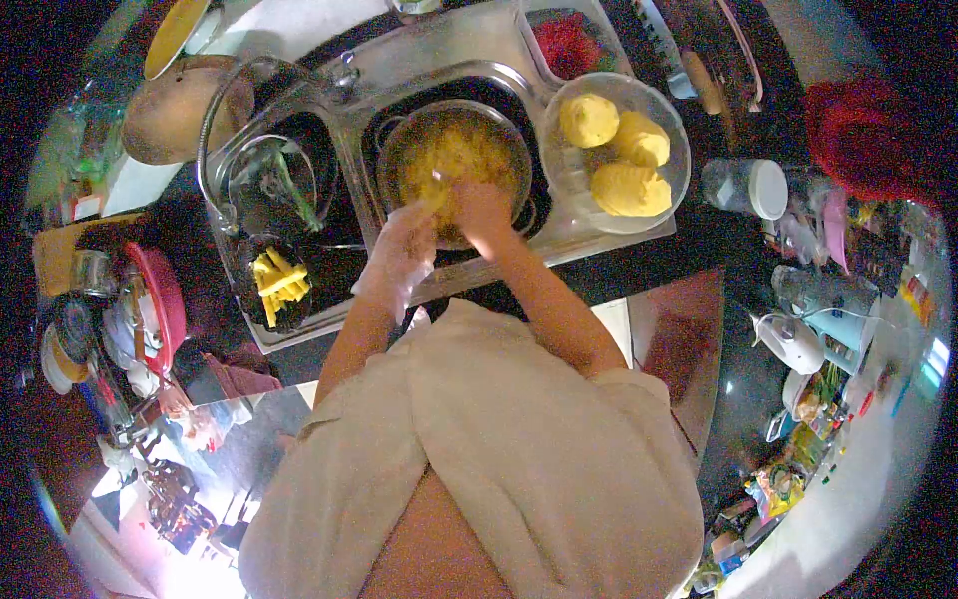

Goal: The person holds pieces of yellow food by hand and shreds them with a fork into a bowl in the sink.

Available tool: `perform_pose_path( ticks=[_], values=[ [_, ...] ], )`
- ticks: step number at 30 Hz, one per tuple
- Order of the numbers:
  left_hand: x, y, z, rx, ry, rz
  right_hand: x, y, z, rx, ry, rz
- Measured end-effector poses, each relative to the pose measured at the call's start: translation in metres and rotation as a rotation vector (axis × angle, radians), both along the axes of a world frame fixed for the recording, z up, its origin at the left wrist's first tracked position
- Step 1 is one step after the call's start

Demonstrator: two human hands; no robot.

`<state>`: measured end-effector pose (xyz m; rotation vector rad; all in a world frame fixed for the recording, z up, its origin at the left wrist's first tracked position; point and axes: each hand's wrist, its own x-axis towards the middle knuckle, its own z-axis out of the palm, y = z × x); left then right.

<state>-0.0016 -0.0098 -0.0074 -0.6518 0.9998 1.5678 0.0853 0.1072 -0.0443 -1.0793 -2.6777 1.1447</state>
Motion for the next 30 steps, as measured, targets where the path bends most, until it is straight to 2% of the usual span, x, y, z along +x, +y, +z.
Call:
perform_pose_path(
  ticks=[2,3,4,6,8,9,10,12,13,14,16,23,25,28,29,30],
  values=[
    [-0.003,-0.006,-0.008,0.138,0.147,-0.14,0.009,-0.019,-0.005,0.02,-0.034,0.058],
    [0.006,-0.016,-0.002,0.129,0.137,-0.141,0.013,-0.02,-0.007,-0.019,-0.104,0.068],
    [0.017,-0.021,0.007,0.09,0.247,-0.168,0.016,-0.019,0.0,-0.017,-0.112,0.074],
    [0.012,-0.015,0.009,0.068,0.379,-0.21,0.012,-0.009,0.01,-0.052,-0.048,-0.143],
    [0.012,-0.035,-0.009,0.036,0.348,-0.26,0.014,0.009,-0.002,-0.123,-0.031,-0.164],
    [0.006,-0.039,-0.027,0.103,0.498,-0.29,0.012,0.023,-0.009,-0.182,-0.001,-0.178],
    [-0.001,-0.039,-0.021,0.101,0.5,-0.285,0.013,0.031,-0.025,-0.183,0.001,-0.173],
    [-0.014,-0.036,0.0,0.133,0.15,-0.144,0.016,0.04,-0.06,-0.465,0.332,-0.15],
    [-0.013,-0.035,0.0,0.069,0.283,-0.196,0.016,0.048,-0.004,-0.971,0.122,-0.271],
    [-0.015,-0.034,0.004,0.067,0.281,-0.195,0.017,0.049,-0.002,-0.973,0.119,-0.272],
    [-0.025,-0.027,0.011,0.027,0.118,-0.234,0.019,0.049,0.0,-1.337,0.305,-0.284],
    [-0.044,-0.007,-0.012,0.162,0.11,-0.248,0.032,0.056,0.006,-1.316,0.291,-0.237],
    [-0.042,0.002,-0.016,0.174,0.113,-0.022,0.032,0.052,0.015,-1.388,0.32,-0.292],
    [-0.031,0.018,-0.018,0.249,0.049,0.068,0.034,0.053,0.006,-1.532,0.304,-0.195],
    [-0.022,0.023,-0.018,0.249,0.048,0.074,0.035,0.051,0.002,-1.532,0.298,-0.191],
    [-0.012,0.028,-0.014,0.188,0.165,-0.069,0.034,0.046,0.003,-1.588,0.341,-0.21]
  ],
)
